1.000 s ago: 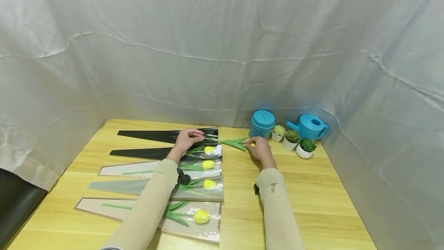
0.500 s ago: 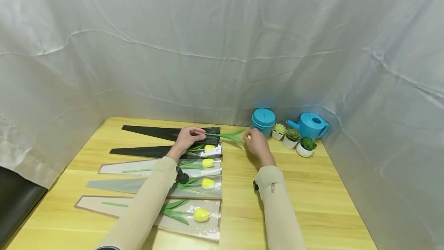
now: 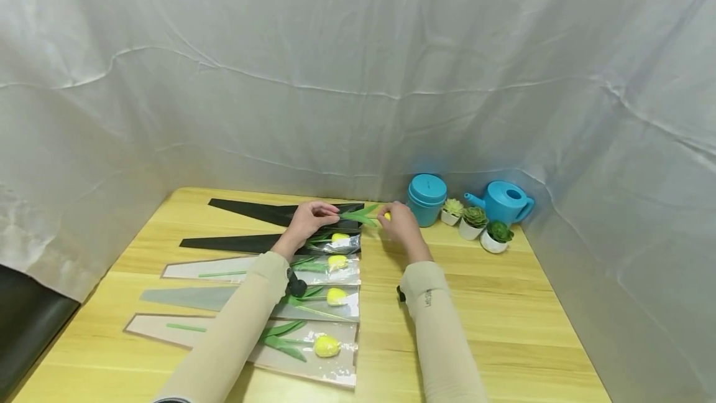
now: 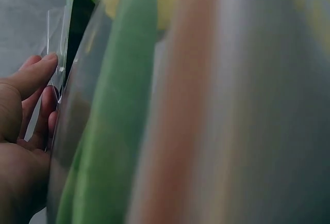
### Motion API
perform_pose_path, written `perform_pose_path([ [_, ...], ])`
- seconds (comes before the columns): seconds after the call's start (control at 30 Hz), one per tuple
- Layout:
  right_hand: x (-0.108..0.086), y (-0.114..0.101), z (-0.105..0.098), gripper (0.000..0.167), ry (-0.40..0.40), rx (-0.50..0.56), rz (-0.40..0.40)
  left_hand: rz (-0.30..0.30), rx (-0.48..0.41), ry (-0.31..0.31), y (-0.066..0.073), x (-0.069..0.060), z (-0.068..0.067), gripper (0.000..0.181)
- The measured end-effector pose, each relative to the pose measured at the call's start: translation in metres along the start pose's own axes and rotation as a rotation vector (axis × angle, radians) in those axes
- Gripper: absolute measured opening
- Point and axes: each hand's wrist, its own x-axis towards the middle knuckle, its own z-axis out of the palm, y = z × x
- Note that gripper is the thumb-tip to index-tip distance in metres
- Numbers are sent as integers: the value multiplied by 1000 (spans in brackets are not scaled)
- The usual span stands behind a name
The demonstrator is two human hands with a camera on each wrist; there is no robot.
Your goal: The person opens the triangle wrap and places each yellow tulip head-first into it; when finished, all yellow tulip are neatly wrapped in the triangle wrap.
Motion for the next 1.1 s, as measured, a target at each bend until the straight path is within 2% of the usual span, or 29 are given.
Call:
perform_pose_path([
  [0.27, 7, -17, 13, 18, -5, 9, -23, 26, -21, -12, 3, -3, 7, 20],
  [0.53, 10, -25, 22, 17, -5, 55, 3, 52, -6, -24, 7, -1, 13, 22],
  [0.63, 7, -21, 21, 24, 12, 158, 1, 53, -10, -3, 4, -1, 13, 19],
  [0.77, 2, -10, 18, 38, 17, 441, 39, 43, -30, 9, 4, -1, 10, 20],
  [0.87, -1, -2, 16, 42, 1, 632, 94, 39, -32, 23, 4, -1, 8, 21],
  [0.97, -3, 5, 16, 42, -6, 713, 136, 36, -24, 29, 4, -2, 7, 21],
  [1.1, -4, 8, 16, 39, 4, 743, 158, 33, -21, 26, 3, -1, 6, 22],
])
